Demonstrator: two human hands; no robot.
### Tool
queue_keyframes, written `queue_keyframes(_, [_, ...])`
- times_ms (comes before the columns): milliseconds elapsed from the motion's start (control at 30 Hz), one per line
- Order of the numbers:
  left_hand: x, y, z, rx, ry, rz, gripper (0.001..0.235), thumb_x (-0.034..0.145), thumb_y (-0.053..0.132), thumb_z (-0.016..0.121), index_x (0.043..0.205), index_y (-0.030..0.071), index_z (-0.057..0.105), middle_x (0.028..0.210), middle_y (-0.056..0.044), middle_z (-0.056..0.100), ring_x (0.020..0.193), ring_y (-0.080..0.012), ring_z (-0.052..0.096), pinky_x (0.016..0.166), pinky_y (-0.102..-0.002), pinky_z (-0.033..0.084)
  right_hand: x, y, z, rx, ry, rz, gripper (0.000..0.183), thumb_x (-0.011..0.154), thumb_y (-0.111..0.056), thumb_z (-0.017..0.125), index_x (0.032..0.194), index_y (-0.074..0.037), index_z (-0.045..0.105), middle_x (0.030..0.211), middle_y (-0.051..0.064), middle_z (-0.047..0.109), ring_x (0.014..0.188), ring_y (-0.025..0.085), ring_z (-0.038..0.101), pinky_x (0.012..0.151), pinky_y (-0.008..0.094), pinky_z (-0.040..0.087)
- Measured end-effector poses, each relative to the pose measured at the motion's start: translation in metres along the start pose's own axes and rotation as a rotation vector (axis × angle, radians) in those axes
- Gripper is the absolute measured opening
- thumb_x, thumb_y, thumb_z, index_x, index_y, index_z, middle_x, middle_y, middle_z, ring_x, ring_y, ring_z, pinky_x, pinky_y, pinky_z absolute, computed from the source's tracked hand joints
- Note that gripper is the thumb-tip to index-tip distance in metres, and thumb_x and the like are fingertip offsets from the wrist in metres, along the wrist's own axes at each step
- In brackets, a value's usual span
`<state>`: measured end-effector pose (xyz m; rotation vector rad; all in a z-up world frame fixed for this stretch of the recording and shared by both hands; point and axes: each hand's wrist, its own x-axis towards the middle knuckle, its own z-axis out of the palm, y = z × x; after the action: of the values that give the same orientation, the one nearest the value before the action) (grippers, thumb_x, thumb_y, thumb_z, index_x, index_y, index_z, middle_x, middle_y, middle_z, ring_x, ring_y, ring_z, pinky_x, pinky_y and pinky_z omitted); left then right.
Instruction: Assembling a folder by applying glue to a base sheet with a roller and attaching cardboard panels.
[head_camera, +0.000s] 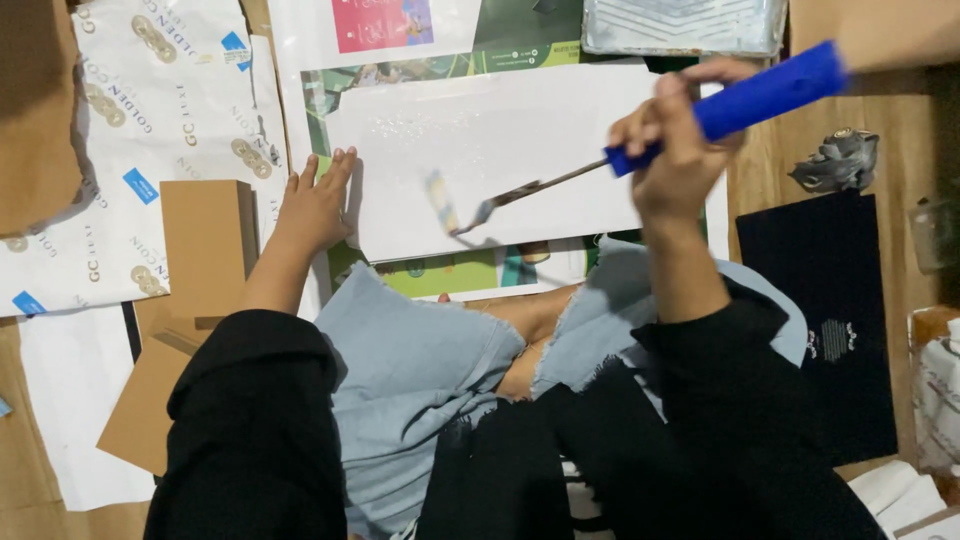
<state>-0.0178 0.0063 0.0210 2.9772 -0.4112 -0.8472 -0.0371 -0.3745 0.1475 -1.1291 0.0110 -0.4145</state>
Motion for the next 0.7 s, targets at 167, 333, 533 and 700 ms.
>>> queue_keyframes(167, [-0.004, 0.003, -0.011, -0.033, -0.042, -0.03, 0.108, 0.072, 0.003, 0.068, 0.148, 0.023, -0.005, 0.156, 0.001, 0.009, 0.14, -0.0369, 0.011, 0.111, -0.054, 0.013, 0.028, -0.058, -0.079, -0.294, 0.372, -0.176, 0.017, 0.102, -0.002, 0.068, 0.109, -0.009, 0.055, 0.07, 0.006, 0.053, 0.052, 0.018, 0.049, 0.053, 0.033, 0.051])
queue_keyframes(333, [-0.002, 0.002, -0.006, 0.012, -0.013, -0.014, 0.11, 0.07, 0.008, 0.074, 0.148, 0.022, -0.003, 0.155, 0.0, 0.011, 0.138, -0.0389, 0.018, 0.109, -0.056, 0.018, 0.041, -0.054, -0.109, -0.292, 0.416, -0.272, 0.011, 0.096, -0.01, 0.066, 0.094, -0.009, 0.055, 0.063, 0.006, 0.045, 0.051, 0.018, 0.046, 0.051, 0.035, 0.046])
queue_keyframes(533, [-0.005, 0.007, -0.013, 0.051, -0.039, -0.033, 0.1, 0.076, 0.011, 0.067, 0.148, 0.02, -0.002, 0.155, 0.001, 0.011, 0.136, -0.0381, 0.023, 0.109, -0.055, 0.019, 0.029, -0.048, -0.079, -0.236, 0.294, -0.272, 0.019, 0.105, 0.003, 0.062, 0.111, -0.011, 0.05, 0.07, 0.008, 0.049, 0.053, 0.02, 0.047, 0.053, 0.034, 0.048])
queue_keyframes(700, [0.012, 0.031, -0.019, 0.337, 0.023, -0.089, 0.067, 0.088, 0.014, 0.034, 0.149, 0.024, 0.009, 0.148, -0.006, 0.032, 0.133, -0.0417, 0.029, 0.105, -0.059, 0.018, 0.012, -0.05, -0.026, -0.205, 0.238, -0.279, 0.012, 0.101, -0.002, 0.062, 0.106, -0.006, 0.052, 0.061, 0.005, 0.047, 0.047, 0.016, 0.047, 0.047, 0.031, 0.048])
